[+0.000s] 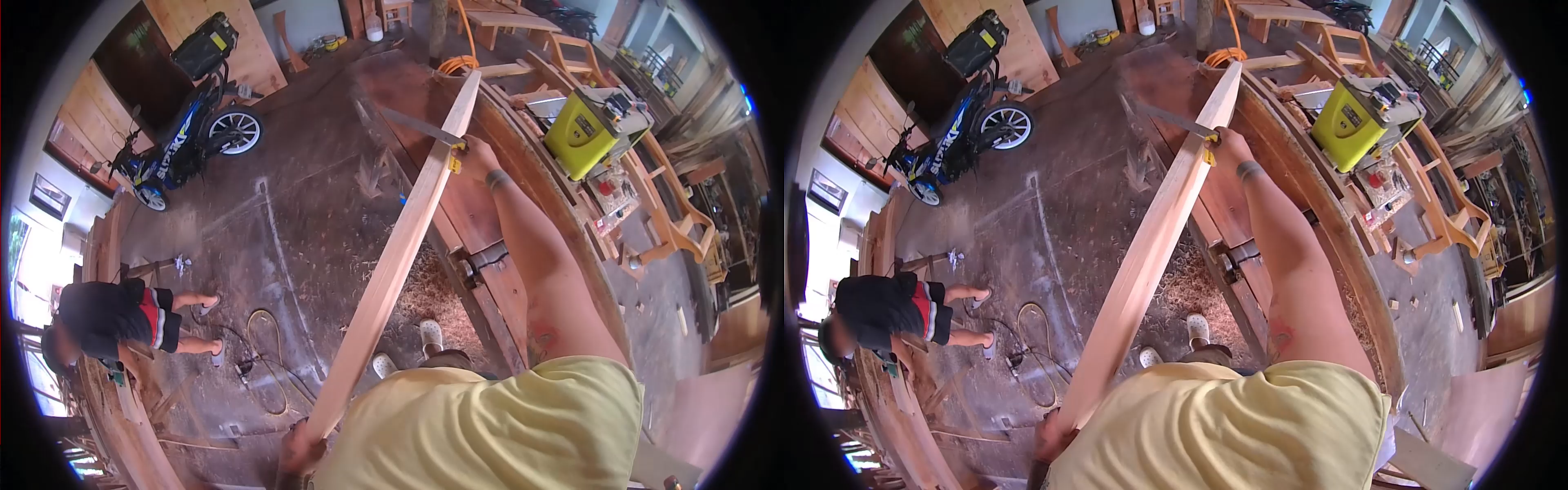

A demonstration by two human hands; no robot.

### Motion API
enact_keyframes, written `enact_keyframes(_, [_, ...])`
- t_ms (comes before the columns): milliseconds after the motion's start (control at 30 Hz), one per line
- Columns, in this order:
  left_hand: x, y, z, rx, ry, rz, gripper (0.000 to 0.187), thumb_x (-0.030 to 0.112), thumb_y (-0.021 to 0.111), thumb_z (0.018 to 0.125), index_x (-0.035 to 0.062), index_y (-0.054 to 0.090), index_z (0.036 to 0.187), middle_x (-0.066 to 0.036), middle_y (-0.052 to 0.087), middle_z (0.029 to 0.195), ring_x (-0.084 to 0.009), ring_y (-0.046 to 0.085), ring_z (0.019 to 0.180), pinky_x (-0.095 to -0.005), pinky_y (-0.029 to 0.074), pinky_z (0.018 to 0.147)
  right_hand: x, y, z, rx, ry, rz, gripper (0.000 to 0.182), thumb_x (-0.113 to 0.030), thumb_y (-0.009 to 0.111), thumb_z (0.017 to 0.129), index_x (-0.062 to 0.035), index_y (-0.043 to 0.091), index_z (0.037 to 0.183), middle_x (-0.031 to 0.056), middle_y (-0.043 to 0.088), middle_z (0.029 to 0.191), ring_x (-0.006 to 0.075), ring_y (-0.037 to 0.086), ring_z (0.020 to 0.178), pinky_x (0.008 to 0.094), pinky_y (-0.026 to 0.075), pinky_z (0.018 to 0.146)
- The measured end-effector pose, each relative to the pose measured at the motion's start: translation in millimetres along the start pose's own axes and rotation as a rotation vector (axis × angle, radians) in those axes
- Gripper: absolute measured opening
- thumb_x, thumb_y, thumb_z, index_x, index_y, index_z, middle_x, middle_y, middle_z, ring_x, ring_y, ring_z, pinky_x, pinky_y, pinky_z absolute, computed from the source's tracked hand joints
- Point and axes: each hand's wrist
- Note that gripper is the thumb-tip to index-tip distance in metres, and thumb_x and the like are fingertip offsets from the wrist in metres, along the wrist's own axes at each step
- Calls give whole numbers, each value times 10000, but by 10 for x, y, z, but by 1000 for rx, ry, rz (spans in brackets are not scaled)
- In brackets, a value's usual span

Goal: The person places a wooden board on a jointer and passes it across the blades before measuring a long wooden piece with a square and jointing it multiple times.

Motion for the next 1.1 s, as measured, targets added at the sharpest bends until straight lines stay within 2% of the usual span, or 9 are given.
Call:
enact_keyframes(300, [-128, 113, -38, 73, 84, -1, 496, 241, 856, 822, 101, 634, 1242, -241, 762, 985, -518, 734, 902, -621, 611, 770, 115, -43, 163, -137, 50, 29, 423, -309, 813, 980, -11, 742, 1272, 274, 788, 1167, 455, 755, 1152, 512, 589, 983])
enact_keyframes(333, [-110, 113, -39, 89, 108, -14, 494, 229, 858, 819, 100, 633, 1240, -239, 758, 979, -514, 733, 899, -614, 612, 766, 149, -24, 185, -119, -13, -57, 346, -252, 806, 1011, -12, 734, 1251, 183, 809, 1025, 302, 803, 904, 441, 628, 809])
enact_keyframes(433, [-36, 79, -38, 122, 145, -27, 493, 191, 854, 815, 91, 628, 1241, -234, 748, 1007, -505, 727, 915, -605, 612, 780, 199, -22, 241, -151, 32, 2, 469, -314, 829, 965, 11, 739, 1292, 266, 795, 1189, 439, 764, 1148, 497, 596, 987])
enact_keyframes(833, [-127, 200, -66, 118, 140, -55, 576, 198, 864, 809, 107, 635, 1329, -228, 750, 1090, -500, 730, 947, -594, 612, 795, 153, 5, 247, -129, 29, 28, 421, -302, 841, 962, 3, 754, 1239, 261, 802, 1147, 427, 774, 1106, 513, 591, 962])
enact_keyframes(933, [-238, 238, -24, 63, 162, -61, 588, 222, 864, 834, 105, 629, 1361, -237, 752, 1068, -500, 735, 943, -602, 601, 779, 149, 80, 147, 5, -63, -144, 336, -255, 811, 1007, -25, 749, 1244, 202, 817, 1053, 332, 811, 965, 452, 623, 828])
enact_keyframes(967, [-300, 245, 7, 43, 166, -69, 568, 227, 851, 854, 104, 630, 1362, -242, 752, 1059, -503, 735, 946, -602, 597, 778, 69, 8, 28, 32, -46, -158, 341, -270, 812, 1010, -36, 756, 1250, 190, 812, 1042, 303, 806, 971, 435, 619, 840])
enact_keyframes(1033, [-501, 278, 88, -8, 189, -74, 527, 236, 825, 894, 102, 632, 1365, -253, 753, 1040, -511, 735, 953, -600, 590, 776, 24, -215, -309, 110, 33, 175, 385, -331, 824, 974, -47, 775, 1229, 247, 797, 1135, 430, 768, 1094, 491, 591, 947])
enact_keyframes(1067, [-682, 344, 148, 15, 259, -68, 445, 249, 761, 961, 113, 642, 1368, -257, 766, 1050, -525, 737, 987, -601, 585, 792, 242, -307, -458, 183, 13, 253, 410, -349, 826, 979, -61, 769, 1265, 233, 803, 1139, 386, 781, 1096, 461, 598, 943])
enact_keyframes(1100, [-885, 475, 220, 14, 250, -42, 436, 257, 751, 969, 116, 644, 1367, -256, 769, 1080, -523, 739, 1001, -599, 587, 798, 269, -602, -783, 266, 37, 263, 405, -343, 821, 988, -67, 765, 1279, 227, 808, 1134, 361, 790, 1078, 445, 602, 926])
Point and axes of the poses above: each hand's wrist, its own z-axis towards the middle knuckle, its own y-axis out of the palm, x = y × z
